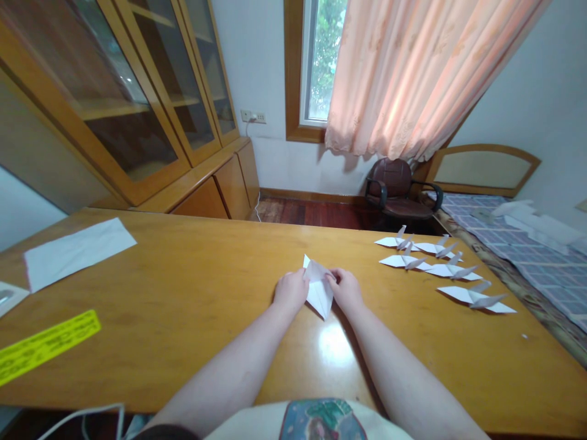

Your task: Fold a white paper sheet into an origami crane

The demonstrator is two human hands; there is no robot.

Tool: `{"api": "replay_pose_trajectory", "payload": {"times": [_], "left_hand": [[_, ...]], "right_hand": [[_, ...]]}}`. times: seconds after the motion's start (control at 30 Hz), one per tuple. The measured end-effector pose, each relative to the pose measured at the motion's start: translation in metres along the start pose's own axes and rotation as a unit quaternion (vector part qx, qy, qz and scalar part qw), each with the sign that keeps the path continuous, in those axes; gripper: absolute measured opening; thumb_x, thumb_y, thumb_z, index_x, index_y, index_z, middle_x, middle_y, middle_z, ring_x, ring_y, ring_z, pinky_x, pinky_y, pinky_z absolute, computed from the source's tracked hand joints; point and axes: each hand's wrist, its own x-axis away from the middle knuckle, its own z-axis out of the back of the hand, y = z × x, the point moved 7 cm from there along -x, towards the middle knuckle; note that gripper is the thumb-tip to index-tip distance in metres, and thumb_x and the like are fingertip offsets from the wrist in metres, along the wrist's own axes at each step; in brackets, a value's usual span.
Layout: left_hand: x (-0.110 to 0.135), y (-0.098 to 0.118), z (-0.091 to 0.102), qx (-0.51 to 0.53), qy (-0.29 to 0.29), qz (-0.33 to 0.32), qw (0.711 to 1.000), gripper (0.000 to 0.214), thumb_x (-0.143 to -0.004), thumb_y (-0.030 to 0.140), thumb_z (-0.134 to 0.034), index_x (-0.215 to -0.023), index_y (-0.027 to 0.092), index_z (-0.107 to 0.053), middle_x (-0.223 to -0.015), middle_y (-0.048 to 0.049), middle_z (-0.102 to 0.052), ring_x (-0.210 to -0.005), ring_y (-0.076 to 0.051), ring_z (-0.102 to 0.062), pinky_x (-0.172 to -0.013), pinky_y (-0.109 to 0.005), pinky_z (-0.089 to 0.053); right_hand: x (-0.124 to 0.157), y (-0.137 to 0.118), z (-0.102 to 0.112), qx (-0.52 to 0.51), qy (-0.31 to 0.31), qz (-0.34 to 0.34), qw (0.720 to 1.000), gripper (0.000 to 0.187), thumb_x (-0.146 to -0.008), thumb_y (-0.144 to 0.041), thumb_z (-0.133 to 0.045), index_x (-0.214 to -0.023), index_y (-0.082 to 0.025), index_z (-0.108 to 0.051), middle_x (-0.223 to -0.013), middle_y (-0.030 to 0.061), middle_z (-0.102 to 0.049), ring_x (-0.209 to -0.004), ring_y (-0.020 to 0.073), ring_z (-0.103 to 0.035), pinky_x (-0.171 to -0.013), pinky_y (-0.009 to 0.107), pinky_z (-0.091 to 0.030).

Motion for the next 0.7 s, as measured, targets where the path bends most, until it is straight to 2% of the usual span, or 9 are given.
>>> {"api": "replay_pose_trajectory", "payload": {"times": [0.13,0.23,0.4,0.7], "left_hand": [[-0.002,-0.002,-0.001,0.003,-0.006,0.005,1.000,0.030,-0.087,0.035,-0.042,-0.104,0.018,-0.060,-0.092,-0.0115,-0.067,-0.087,-0.023,-0.062,-0.075,-0.030,-0.044],[-0.003,-0.004,-0.002,0.003,-0.005,0.009,1.000,0.030,-0.087,0.036,-0.042,-0.102,0.017,-0.060,-0.092,-0.0118,-0.067,-0.087,-0.023,-0.062,-0.075,-0.030,-0.044],[-0.003,-0.004,-0.002,0.007,0.002,0.006,1.000,0.029,-0.087,0.037,-0.042,-0.100,0.017,-0.059,-0.092,-0.0121,-0.067,-0.087,-0.024,-0.062,-0.074,-0.031,-0.044],[-0.004,-0.010,-0.001,0.045,0.003,0.024,0.999,0.031,-0.089,0.036,-0.039,-0.101,0.017,-0.060,-0.095,-0.0122,-0.067,-0.090,-0.023,-0.061,-0.077,-0.030,-0.043]], "right_hand": [[-0.001,0.008,0.004,-0.120,0.038,-0.020,0.992,0.040,-0.089,-0.039,-0.033,-0.083,-0.017,-0.066,-0.083,0.0077,-0.068,-0.080,0.0193,-0.061,-0.074,0.028,-0.044],[-0.005,0.017,0.001,-0.154,0.021,-0.056,0.986,0.031,-0.084,-0.032,-0.040,-0.090,-0.016,-0.066,-0.089,0.0074,-0.069,-0.086,0.0197,-0.062,-0.080,0.030,-0.045],[-0.009,0.011,-0.010,-0.110,-0.102,-0.001,0.989,0.023,-0.080,-0.027,-0.050,-0.090,-0.021,-0.070,-0.095,0.0037,-0.070,-0.091,0.0201,-0.062,-0.084,0.032,-0.044],[-0.009,0.003,-0.009,-0.066,-0.135,0.060,0.987,0.023,-0.082,-0.033,-0.050,-0.088,-0.023,-0.070,-0.093,0.0021,-0.070,-0.089,0.0181,-0.061,-0.083,0.030,-0.043]]}}
